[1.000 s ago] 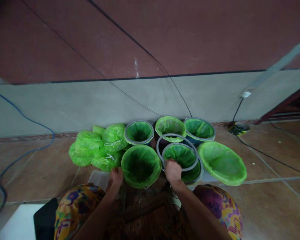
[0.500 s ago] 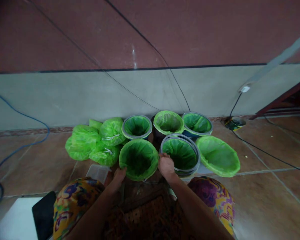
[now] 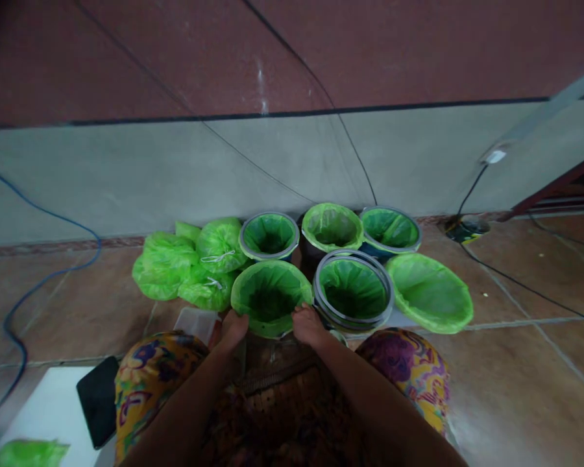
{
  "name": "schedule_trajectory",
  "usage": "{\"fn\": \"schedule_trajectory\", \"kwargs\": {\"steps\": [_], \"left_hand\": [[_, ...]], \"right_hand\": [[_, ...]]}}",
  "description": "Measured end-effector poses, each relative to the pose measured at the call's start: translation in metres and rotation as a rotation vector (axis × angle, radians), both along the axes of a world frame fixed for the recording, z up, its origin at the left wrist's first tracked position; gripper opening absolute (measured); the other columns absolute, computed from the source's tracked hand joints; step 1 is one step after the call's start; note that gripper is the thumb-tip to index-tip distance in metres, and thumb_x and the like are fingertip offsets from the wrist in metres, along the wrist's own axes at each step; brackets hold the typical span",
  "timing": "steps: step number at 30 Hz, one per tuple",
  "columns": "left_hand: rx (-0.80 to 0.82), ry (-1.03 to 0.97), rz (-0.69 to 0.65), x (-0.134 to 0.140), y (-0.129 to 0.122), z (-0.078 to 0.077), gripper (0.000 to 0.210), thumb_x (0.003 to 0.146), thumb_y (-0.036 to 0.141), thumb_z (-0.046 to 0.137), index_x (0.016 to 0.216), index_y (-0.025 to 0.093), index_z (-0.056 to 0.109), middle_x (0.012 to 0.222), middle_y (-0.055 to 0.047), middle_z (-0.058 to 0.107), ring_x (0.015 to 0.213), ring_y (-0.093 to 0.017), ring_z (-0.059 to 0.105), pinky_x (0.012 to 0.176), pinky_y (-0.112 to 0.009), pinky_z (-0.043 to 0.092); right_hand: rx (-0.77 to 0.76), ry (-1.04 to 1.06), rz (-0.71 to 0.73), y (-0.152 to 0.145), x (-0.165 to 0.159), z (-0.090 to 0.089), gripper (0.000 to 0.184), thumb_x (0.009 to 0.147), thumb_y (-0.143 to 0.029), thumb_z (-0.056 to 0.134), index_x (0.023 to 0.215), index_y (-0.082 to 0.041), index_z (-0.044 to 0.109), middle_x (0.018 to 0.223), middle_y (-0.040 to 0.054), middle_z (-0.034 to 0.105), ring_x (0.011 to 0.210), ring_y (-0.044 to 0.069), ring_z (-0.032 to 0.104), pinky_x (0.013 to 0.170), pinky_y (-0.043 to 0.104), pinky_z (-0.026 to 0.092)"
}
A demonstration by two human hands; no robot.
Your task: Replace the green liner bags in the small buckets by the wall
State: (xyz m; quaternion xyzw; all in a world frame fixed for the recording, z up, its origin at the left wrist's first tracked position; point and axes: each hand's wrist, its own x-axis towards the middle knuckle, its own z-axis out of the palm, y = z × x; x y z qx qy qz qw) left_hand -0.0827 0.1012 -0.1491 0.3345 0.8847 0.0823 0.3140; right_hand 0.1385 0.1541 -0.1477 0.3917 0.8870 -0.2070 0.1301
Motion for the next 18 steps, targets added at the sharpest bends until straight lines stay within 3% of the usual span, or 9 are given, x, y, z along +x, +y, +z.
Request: {"fn": "schedule_trajectory", "kwargs": {"steps": [5,7,9,11,14,16,18], "left_hand": [[-0.029,0.029,0.064,-0.001,0.000,0.005,0.048,0.087,0.042,0.054,0.116,0.005,0.056,0.112,-0.023,0.068,0.102,-0.030,0.067,0.077,-0.033,0.050],[0.022,0.101,0.100,-0.001,0.000,0.013,0.056,0.087,0.046,0.054,0.123,0.003,0.052,0.115,-0.024,0.066,0.105,-0.030,0.066,0.080,-0.034,0.050],[0.120,0.191,0.049,0.000,-0.002,0.025,0.049,0.090,0.040,0.050,0.124,0.005,0.053,0.116,-0.022,0.066,0.107,-0.028,0.064,0.085,-0.033,0.048],[0.185,0.207,-0.161,0.005,-0.006,0.036,0.034,0.091,0.030,0.046,0.116,0.011,0.059,0.113,-0.016,0.067,0.106,-0.024,0.063,0.090,-0.031,0.046],[0.149,0.113,-0.579,0.019,-0.016,0.044,0.024,0.088,0.019,0.048,0.104,0.020,0.066,0.108,-0.008,0.068,0.102,-0.020,0.064,0.092,-0.028,0.044],[0.073,0.081,-0.768,0.029,-0.024,0.041,0.027,0.085,0.016,0.050,0.106,0.022,0.066,0.110,-0.007,0.068,0.103,-0.020,0.064,0.093,-0.028,0.045],[-0.024,0.101,-0.871,0.037,-0.029,0.033,0.032,0.085,0.013,0.048,0.110,0.023,0.065,0.113,-0.008,0.067,0.104,-0.021,0.064,0.091,-0.029,0.047]], "right_hand": [[0.055,-0.068,-0.041,-0.006,0.003,0.008,0.029,0.082,-0.009,0.047,0.101,-0.009,0.069,0.100,0.0148,0.069,0.103,0.023,0.060,0.097,0.032,0.036],[0.064,-0.043,-0.055,-0.008,0.003,0.015,0.033,0.082,-0.008,0.045,0.107,-0.011,0.067,0.103,0.0136,0.068,0.104,0.021,0.060,0.093,0.029,0.038],[0.056,0.024,-0.051,-0.011,0.000,0.022,0.034,0.082,-0.008,0.046,0.108,-0.013,0.067,0.106,0.0123,0.067,0.103,0.021,0.059,0.091,0.028,0.039],[0.041,0.096,0.000,-0.015,-0.006,0.027,0.032,0.083,-0.009,0.045,0.106,-0.014,0.067,0.105,0.0114,0.067,0.101,0.020,0.059,0.093,0.029,0.039],[0.020,0.139,0.106,-0.022,-0.014,0.026,0.027,0.085,-0.010,0.044,0.098,-0.013,0.069,0.100,0.0115,0.067,0.099,0.020,0.060,0.099,0.031,0.036],[-0.004,0.119,0.124,-0.025,-0.017,0.021,0.027,0.086,-0.010,0.044,0.097,-0.013,0.069,0.101,0.0120,0.067,0.098,0.020,0.061,0.096,0.031,0.039],[-0.039,0.069,0.092,-0.027,-0.019,0.014,0.028,0.087,-0.009,0.044,0.101,-0.013,0.068,0.104,0.0126,0.067,0.097,0.020,0.062,0.088,0.030,0.044]]}}
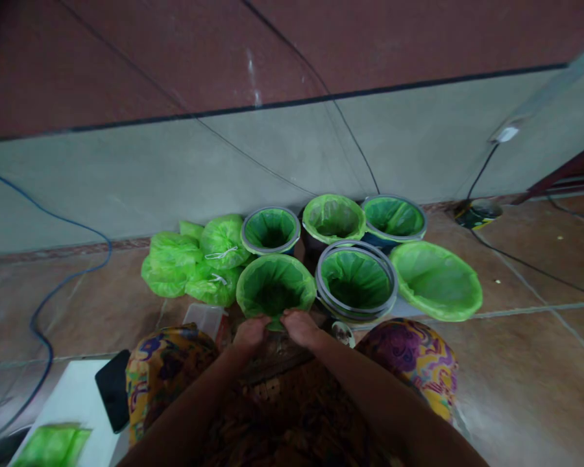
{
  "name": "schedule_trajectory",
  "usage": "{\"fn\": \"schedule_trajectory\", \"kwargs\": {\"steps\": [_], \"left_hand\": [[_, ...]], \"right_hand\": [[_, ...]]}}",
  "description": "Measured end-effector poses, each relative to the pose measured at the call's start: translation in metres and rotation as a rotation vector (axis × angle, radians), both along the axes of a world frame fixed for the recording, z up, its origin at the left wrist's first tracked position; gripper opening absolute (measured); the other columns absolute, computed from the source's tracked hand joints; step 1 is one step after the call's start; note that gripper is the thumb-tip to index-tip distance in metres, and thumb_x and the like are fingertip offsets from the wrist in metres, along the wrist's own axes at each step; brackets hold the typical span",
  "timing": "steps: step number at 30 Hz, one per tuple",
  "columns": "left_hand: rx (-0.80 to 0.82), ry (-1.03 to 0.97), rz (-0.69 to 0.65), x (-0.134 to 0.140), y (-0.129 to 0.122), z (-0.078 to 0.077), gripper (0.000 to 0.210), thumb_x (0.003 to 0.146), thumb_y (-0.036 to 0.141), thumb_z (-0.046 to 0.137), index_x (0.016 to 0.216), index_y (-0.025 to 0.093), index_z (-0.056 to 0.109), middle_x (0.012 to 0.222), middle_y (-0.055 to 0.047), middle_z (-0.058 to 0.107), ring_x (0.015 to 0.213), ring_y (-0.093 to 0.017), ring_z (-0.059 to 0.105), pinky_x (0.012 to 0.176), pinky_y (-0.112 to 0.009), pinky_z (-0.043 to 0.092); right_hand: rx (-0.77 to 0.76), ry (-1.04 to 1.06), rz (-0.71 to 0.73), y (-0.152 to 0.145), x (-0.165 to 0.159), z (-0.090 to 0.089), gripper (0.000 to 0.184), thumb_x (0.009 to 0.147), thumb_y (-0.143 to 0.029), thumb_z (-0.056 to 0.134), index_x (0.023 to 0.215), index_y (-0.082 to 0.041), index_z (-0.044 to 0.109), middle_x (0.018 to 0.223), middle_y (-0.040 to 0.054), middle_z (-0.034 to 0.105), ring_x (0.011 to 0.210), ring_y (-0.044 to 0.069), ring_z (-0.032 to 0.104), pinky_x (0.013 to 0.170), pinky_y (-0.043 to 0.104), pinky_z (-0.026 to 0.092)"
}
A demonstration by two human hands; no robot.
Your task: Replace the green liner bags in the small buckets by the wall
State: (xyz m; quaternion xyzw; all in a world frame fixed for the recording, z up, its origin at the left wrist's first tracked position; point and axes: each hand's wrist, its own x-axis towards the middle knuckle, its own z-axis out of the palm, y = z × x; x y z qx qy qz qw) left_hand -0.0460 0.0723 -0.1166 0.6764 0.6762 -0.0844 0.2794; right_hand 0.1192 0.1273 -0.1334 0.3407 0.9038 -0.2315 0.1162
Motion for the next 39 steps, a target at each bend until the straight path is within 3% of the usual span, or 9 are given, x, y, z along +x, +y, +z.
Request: {"fn": "schedule_trajectory", "kwargs": {"steps": [5,10,14,19,24,29,33,39], "left_hand": [[-0.051,0.096,-0.069,0.001,0.001,-0.022,0.035,0.088,0.008,0.040,0.112,0.019,0.064,0.111,-0.011,0.067,0.103,-0.022,0.066,0.088,-0.032,0.050],[-0.042,0.106,-0.096,-0.003,0.002,-0.029,0.035,0.090,0.009,0.036,0.111,0.017,0.063,0.112,-0.011,0.067,0.102,-0.022,0.066,0.087,-0.033,0.051],[-0.043,0.116,-0.105,-0.008,0.003,-0.027,0.035,0.091,0.011,0.037,0.111,0.019,0.064,0.114,-0.007,0.068,0.104,-0.019,0.065,0.088,-0.029,0.050],[-0.050,0.176,-0.024,-0.038,0.008,-0.016,0.033,0.094,0.016,0.036,0.108,0.018,0.066,0.111,-0.008,0.069,0.103,-0.019,0.065,0.089,-0.029,0.049],[-0.033,0.220,0.072,-0.058,0.002,-0.002,0.043,0.092,0.013,0.039,0.131,0.018,0.054,0.137,-0.013,0.054,0.109,-0.018,0.062,0.089,-0.028,0.049],[0.048,0.194,0.083,-0.036,-0.011,0.010,0.056,0.086,0.011,0.044,0.142,0.020,0.044,0.153,-0.012,0.037,0.113,-0.019,0.061,0.091,-0.027,0.050],[0.123,0.082,0.001,-0.006,-0.014,0.010,0.046,0.090,0.019,0.042,0.135,0.020,0.051,0.142,-0.009,0.051,0.110,-0.019,0.063,0.093,-0.028,0.050],[-0.054,0.134,-0.094,0.009,-0.006,-0.008,0.031,0.092,0.014,0.039,0.111,0.014,0.063,0.111,-0.012,0.068,0.103,-0.021,0.067,0.089,-0.032,0.052]], "right_hand": [[-0.042,-0.101,-0.061,0.000,-0.002,-0.009,0.031,0.089,-0.009,0.042,0.107,-0.013,0.066,0.109,0.0125,0.066,0.098,0.020,0.064,0.081,0.029,0.048],[-0.043,-0.161,-0.093,-0.002,-0.005,-0.005,0.032,0.088,-0.005,0.040,0.106,-0.010,0.066,0.111,0.0153,0.065,0.097,0.022,0.065,0.081,0.031,0.050],[-0.044,-0.122,-0.094,-0.007,-0.004,0.001,0.033,0.087,-0.005,0.041,0.110,-0.011,0.064,0.113,0.0142,0.064,0.100,0.021,0.064,0.085,0.030,0.048],[-0.053,0.066,-0.098,-0.008,0.005,0.007,0.037,0.086,-0.012,0.048,0.120,-0.016,0.061,0.118,0.0107,0.062,0.100,0.019,0.062,0.084,0.027,0.046],[0.004,0.132,-0.186,0.005,0.017,0.008,0.032,0.092,-0.016,0.041,0.112,-0.017,0.066,0.112,0.0093,0.065,0.103,0.017,0.060,0.088,0.025,0.043],[0.027,0.147,-0.170,0.006,0.018,0.002,0.032,0.091,-0.013,0.040,0.106,-0.018,0.068,0.107,0.0073,0.067,0.100,0.016,0.061,0.088,0.024,0.042],[0.031,0.056,-0.087,-0.002,0.011,-0.002,0.029,0.087,-0.010,0.042,0.103,-0.017,0.066,0.104,0.0089,0.067,0.093,0.018,0.064,0.079,0.026,0.045],[-0.058,-0.039,-0.069,-0.002,0.001,-0.004,0.035,0.085,-0.005,0.041,0.111,-0.013,0.063,0.111,0.0122,0.065,0.094,0.019,0.065,0.076,0.026,0.047]]}}
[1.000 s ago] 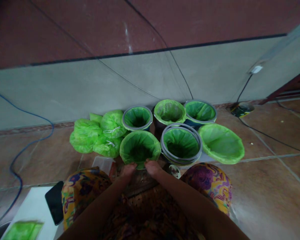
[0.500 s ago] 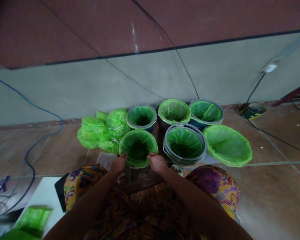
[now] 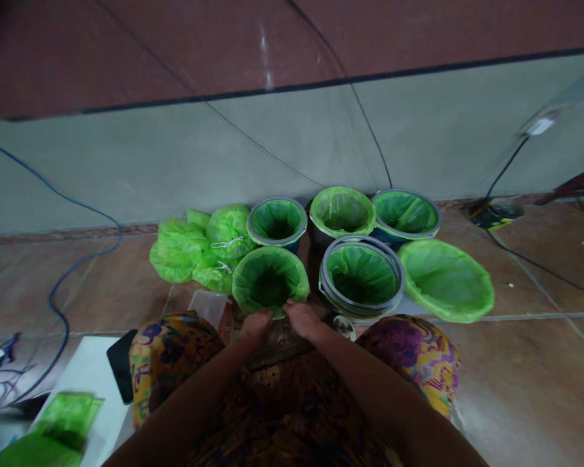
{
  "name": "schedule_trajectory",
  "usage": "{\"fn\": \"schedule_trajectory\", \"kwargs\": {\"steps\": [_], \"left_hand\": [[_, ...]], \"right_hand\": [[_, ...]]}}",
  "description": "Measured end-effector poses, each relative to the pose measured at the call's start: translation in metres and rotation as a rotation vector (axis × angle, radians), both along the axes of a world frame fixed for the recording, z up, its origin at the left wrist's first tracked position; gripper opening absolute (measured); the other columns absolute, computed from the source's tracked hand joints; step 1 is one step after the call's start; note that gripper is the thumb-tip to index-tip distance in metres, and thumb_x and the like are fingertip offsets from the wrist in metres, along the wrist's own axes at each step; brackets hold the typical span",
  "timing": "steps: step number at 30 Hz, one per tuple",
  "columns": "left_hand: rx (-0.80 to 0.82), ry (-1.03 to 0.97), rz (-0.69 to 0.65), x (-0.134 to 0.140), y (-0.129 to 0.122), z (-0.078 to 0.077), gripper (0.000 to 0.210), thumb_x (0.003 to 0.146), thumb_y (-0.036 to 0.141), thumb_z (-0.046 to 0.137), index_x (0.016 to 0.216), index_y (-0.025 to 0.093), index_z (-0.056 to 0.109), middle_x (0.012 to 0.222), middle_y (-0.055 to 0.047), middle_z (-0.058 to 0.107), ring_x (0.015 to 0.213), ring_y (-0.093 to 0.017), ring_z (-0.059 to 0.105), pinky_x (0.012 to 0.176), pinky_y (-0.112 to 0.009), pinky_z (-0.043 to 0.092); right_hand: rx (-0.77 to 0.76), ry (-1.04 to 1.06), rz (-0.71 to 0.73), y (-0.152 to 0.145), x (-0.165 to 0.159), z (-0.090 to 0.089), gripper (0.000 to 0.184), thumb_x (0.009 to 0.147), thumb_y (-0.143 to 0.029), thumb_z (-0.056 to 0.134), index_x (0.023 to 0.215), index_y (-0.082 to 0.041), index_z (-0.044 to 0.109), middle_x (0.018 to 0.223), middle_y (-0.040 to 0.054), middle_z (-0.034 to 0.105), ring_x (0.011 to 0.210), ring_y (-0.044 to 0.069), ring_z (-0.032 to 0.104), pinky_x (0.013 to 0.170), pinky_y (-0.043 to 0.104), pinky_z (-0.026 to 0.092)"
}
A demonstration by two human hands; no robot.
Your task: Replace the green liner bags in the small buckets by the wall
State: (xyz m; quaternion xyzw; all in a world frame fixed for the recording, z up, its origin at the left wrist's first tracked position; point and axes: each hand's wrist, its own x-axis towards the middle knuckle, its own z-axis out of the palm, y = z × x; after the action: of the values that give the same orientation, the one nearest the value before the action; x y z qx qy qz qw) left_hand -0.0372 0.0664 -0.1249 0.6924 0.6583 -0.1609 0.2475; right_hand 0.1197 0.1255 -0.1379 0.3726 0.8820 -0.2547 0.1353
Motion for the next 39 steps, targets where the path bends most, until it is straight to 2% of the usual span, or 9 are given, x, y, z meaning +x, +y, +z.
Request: {"fn": "schedule_trajectory", "kwargs": {"steps": [5,10,15,20,25,27,29,33,39], "left_hand": [[0.009,-0.007,-0.012,-0.006,0.003,-0.010,0.031,0.089,0.009,0.041,0.111,0.014,0.063,0.110,-0.013,0.068,0.102,-0.022,0.067,0.087,-0.033,0.053],[0.030,-0.003,-0.028,-0.008,0.001,-0.010,0.033,0.090,0.010,0.039,0.111,0.015,0.064,0.109,-0.012,0.068,0.100,-0.022,0.067,0.084,-0.033,0.053],[0.024,0.034,-0.010,-0.028,-0.002,-0.003,0.030,0.089,0.011,0.042,0.110,0.016,0.064,0.109,-0.010,0.068,0.099,-0.021,0.066,0.086,-0.032,0.052],[-0.022,0.133,0.118,-0.052,-0.004,0.008,0.031,0.093,0.012,0.036,0.107,0.011,0.064,0.105,-0.011,0.069,0.099,-0.019,0.065,0.084,-0.027,0.051],[0.064,0.110,0.169,-0.039,-0.012,0.024,0.037,0.089,0.014,0.044,0.124,0.017,0.055,0.138,-0.012,0.052,0.102,-0.018,0.065,0.086,-0.027,0.051],[0.144,0.037,0.159,-0.028,-0.014,0.028,0.039,0.088,0.012,0.044,0.124,0.019,0.054,0.138,-0.011,0.052,0.104,-0.017,0.065,0.088,-0.027,0.051],[0.154,-0.022,0.130,-0.018,-0.015,0.030,0.035,0.087,0.012,0.043,0.119,0.019,0.057,0.126,-0.008,0.059,0.103,-0.017,0.065,0.089,-0.027,0.051],[0.059,-0.055,0.089,-0.011,-0.014,0.025,0.030,0.088,0.012,0.043,0.111,0.019,0.061,0.114,-0.008,0.064,0.103,-0.017,0.064,0.090,-0.028,0.050],[0.024,-0.055,0.073,-0.016,-0.013,0.002,0.029,0.089,0.014,0.043,0.107,0.017,0.066,0.107,-0.010,0.066,0.099,-0.020,0.065,0.087,-0.030,0.051]], "right_hand": [[-0.040,-0.054,-0.017,0.006,-0.006,-0.002,0.034,0.089,-0.005,0.038,0.110,-0.009,0.063,0.112,0.0151,0.065,0.100,0.021,0.064,0.083,0.028,0.046],[-0.046,-0.060,-0.033,0.004,-0.006,0.004,0.035,0.089,-0.005,0.037,0.111,-0.010,0.063,0.113,0.0147,0.065,0.098,0.020,0.064,0.082,0.028,0.047],[0.003,0.124,-0.042,0.003,0.004,0.010,0.038,0.087,-0.008,0.043,0.118,-0.017,0.063,0.117,0.0096,0.065,0.101,0.018,0.063,0.087,0.026,0.045],[0.088,0.260,-0.136,0.016,0.018,0.010,0.035,0.090,-0.011,0.041,0.111,-0.018,0.068,0.115,0.0083,0.067,0.105,0.017,0.061,0.094,0.026,0.043],[0.071,0.274,-0.050,0.010,0.015,0.005,0.032,0.088,-0.010,0.043,0.105,-0.017,0.070,0.109,0.0074,0.068,0.100,0.016,0.061,0.091,0.025,0.043],[0.059,0.243,0.004,0.003,0.009,0.005,0.030,0.087,-0.010,0.043,0.100,-0.016,0.070,0.103,0.0080,0.068,0.095,0.016,0.063,0.086,0.025,0.044],[0.048,0.191,0.036,-0.002,0.004,0.007,0.028,0.087,-0.010,0.044,0.097,-0.016,0.069,0.099,0.0084,0.068,0.089,0.017,0.063,0.080,0.024,0.045],[0.022,0.147,0.111,-0.007,-0.003,0.008,0.029,0.085,-0.010,0.045,0.104,-0.016,0.066,0.103,0.0093,0.067,0.091,0.018,0.064,0.075,0.024,0.045],[0.017,0.076,0.113,-0.007,-0.006,0.004,0.031,0.087,-0.011,0.044,0.110,-0.016,0.064,0.108,0.0108,0.065,0.090,0.020,0.065,0.073,0.027,0.046]]}}
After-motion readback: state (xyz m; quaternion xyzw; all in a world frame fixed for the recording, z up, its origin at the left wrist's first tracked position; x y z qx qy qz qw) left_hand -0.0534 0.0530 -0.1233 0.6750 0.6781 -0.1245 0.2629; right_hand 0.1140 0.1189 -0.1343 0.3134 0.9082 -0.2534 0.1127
